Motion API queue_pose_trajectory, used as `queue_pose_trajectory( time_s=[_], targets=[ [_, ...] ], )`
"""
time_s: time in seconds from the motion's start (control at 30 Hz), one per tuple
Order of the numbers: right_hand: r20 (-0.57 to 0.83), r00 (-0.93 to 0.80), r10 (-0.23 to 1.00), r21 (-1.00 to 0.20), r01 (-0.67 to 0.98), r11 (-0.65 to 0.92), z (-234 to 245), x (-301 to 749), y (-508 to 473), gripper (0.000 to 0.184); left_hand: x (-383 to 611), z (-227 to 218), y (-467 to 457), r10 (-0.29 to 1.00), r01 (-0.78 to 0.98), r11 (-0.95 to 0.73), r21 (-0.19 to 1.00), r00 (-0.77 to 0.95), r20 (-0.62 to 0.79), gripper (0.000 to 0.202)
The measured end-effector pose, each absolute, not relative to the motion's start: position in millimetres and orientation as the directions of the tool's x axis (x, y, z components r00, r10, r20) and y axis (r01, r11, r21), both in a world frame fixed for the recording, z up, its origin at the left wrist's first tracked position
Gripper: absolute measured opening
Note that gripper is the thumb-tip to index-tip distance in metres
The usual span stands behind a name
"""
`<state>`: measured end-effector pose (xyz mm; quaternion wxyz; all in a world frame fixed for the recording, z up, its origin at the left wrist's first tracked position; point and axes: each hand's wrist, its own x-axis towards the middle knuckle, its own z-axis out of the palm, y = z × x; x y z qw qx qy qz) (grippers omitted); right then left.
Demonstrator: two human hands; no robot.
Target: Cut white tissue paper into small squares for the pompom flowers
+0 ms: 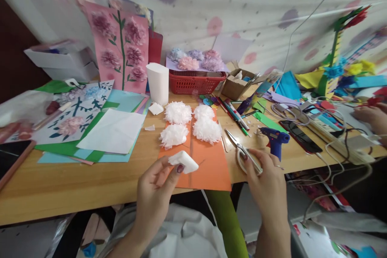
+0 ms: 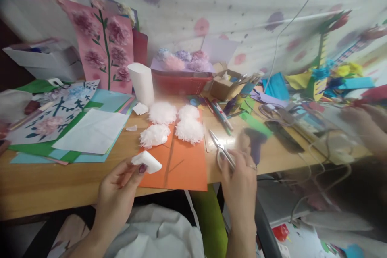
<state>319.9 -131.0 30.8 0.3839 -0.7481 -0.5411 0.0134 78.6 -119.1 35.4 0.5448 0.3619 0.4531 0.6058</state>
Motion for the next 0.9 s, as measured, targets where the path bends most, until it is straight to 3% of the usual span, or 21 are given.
queue_pose_trajectory(
  time_s=[0.13, 0.3, 0.37, 0.43, 0.5, 0.57, 0.6, 0.67, 0.73, 0.8, 0.9],
  targets=[
    [0.271, 0.338, 0.901, -0.33, 0.912, -0.243, 20, 350, -125, 0.033, 81, 38, -109, 0.965, -0.619, 0.187, 0.762, -0.028, -0.26, 0.025],
    [0.181, 0.306, 0.935, -0.074, 0.952, -0.297, 26, 344, -114, 0.029, 82, 49, -103, 0.934, -0.77, 0.287, 0.57, 0.094, -0.344, 0.023],
    [0.104, 0.326, 0.939, -0.086, 0.944, -0.318, 38, 341, -112, 0.031, 81, 53, -103, 0.917, -0.795, 0.314, 0.519, 0.112, -0.383, 0.025],
    [0.027, 0.358, 0.933, -0.257, 0.905, -0.34, 51, 340, -116, 0.035, 79, 56, -103, 0.884, -0.817, 0.355, 0.455, 0.135, -0.447, 0.025],
    [-0.061, 0.379, 0.924, -0.567, 0.748, -0.344, 63, 340, -124, 0.035, 77, 58, -103, 0.839, -0.834, 0.403, 0.376, 0.173, -0.515, 0.017],
    [-0.185, 0.327, 0.927, -0.861, 0.4, -0.313, 69, 336, -137, 0.036, 76, 59, -102, 0.797, -0.848, 0.44, 0.296, 0.217, -0.564, 0.008],
    [-0.259, 0.248, 0.933, -0.933, 0.186, -0.309, 70, 331, -143, 0.037, 76, 60, -102, 0.779, -0.854, 0.451, 0.258, 0.236, -0.58, 0.008],
    [-0.343, 0.03, 0.939, -0.926, -0.177, -0.332, 66, 314, -155, 0.04, 76, 63, -101, 0.754, -0.867, 0.46, 0.191, 0.268, -0.6, 0.013],
    [-0.313, -0.23, 0.921, -0.83, -0.404, -0.383, 58, 289, -165, 0.044, 76, 66, -101, 0.731, -0.875, 0.463, 0.142, 0.286, -0.619, 0.015],
    [-0.251, -0.397, 0.883, -0.72, -0.532, -0.445, 49, 261, -172, 0.052, 75, 69, -101, 0.714, -0.883, 0.455, 0.114, 0.285, -0.64, 0.014],
    [-0.207, -0.398, 0.893, -0.658, -0.619, -0.429, 44, 227, -178, 0.069, 74, 70, -102, 0.71, -0.898, 0.43, 0.095, 0.271, -0.649, 0.007]
  ],
)
